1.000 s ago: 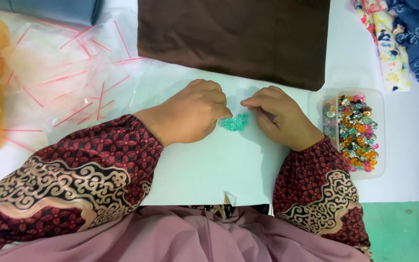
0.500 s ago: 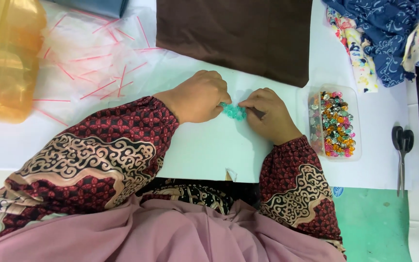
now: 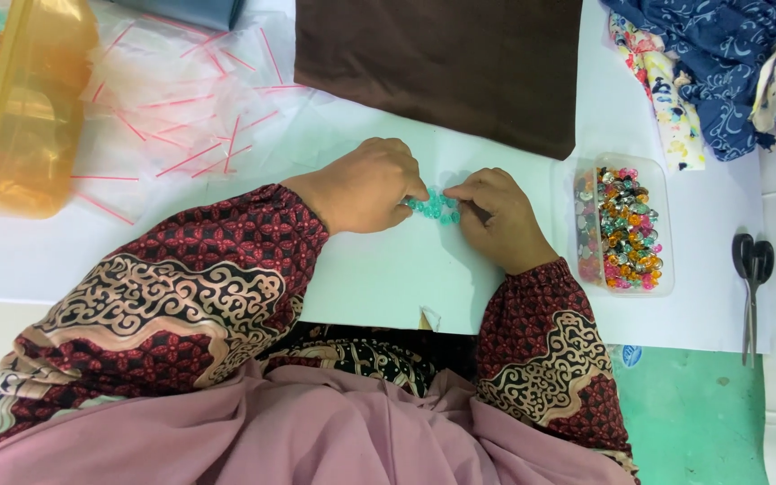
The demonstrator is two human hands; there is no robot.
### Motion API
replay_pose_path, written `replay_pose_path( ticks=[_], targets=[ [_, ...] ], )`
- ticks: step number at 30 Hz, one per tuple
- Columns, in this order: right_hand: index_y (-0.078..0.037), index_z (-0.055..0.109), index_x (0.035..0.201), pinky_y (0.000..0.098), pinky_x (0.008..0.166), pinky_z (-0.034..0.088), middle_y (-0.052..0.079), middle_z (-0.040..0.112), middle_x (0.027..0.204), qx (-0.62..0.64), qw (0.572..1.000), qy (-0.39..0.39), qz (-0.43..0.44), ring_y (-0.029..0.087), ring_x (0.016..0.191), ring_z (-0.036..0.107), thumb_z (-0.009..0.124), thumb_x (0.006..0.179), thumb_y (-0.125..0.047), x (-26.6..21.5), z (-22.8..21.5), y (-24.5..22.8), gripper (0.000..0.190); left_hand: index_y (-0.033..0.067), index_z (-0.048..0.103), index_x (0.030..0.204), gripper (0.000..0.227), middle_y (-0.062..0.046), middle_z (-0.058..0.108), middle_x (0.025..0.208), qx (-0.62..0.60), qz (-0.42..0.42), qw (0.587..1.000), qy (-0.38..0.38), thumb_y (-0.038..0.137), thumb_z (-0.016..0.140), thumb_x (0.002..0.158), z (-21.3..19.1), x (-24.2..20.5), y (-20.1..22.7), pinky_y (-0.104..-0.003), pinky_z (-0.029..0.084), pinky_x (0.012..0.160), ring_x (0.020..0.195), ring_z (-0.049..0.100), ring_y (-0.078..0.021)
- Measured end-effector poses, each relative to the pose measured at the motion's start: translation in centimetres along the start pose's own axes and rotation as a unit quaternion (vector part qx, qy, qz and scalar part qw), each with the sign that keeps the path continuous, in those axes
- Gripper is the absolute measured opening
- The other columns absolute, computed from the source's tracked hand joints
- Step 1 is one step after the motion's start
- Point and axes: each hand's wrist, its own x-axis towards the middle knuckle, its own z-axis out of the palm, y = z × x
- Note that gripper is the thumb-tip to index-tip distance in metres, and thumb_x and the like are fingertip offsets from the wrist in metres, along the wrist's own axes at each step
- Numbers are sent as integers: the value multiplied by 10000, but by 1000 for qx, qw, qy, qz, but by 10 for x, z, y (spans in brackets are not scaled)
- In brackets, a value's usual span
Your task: Sorting colorful buttons from a bulk container and placing them into small plastic bags.
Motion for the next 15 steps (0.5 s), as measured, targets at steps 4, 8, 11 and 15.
replay_pose_path(
  ticks=[4, 8, 11, 15],
  targets=[
    [-60, 760, 1029, 361, 757, 529, 74, 679, 864, -7, 1000, -4, -4, 232, 788, 610, 611, 879, 131, 1, 0, -3, 284, 68, 776, 1097, 201, -93, 738, 981, 1, -1, 1000, -6, 114, 714, 911, -2, -1, 2, -434, 442, 1063, 1092, 620, -242],
    [-63, 766, 1043, 358, 764, 525, 73, 681, 864, -6, 1000, -5, -1, 238, 798, 622, 603, 876, 143, 3, 0, -3, 311, 91, 776, 1107, 207, -85, 730, 974, -11, 17, 1000, 18, 115, 707, 914, 4, -2, -7, -444, 444, 1053, 1082, 615, -251],
    [-63, 771, 1064, 363, 785, 526, 75, 687, 890, 0, 1000, 12, 3, 244, 821, 628, 605, 885, 140, 2, 0, 3, 318, 94, 773, 1113, 215, -107, 715, 953, -58, 52, 993, 88, 82, 710, 908, -12, -13, -9, -465, 458, 1029, 1051, 620, -288],
    [-94, 758, 1140, 375, 824, 505, 79, 665, 987, -10, 1000, 29, 1, 250, 902, 618, 640, 928, 98, 13, -11, -2, 310, 21, 734, 1078, 181, -199, 689, 946, -147, 107, 953, 241, -18, 702, 904, -60, -41, -18, -524, 495, 961, 1027, 622, -415]
  ],
)
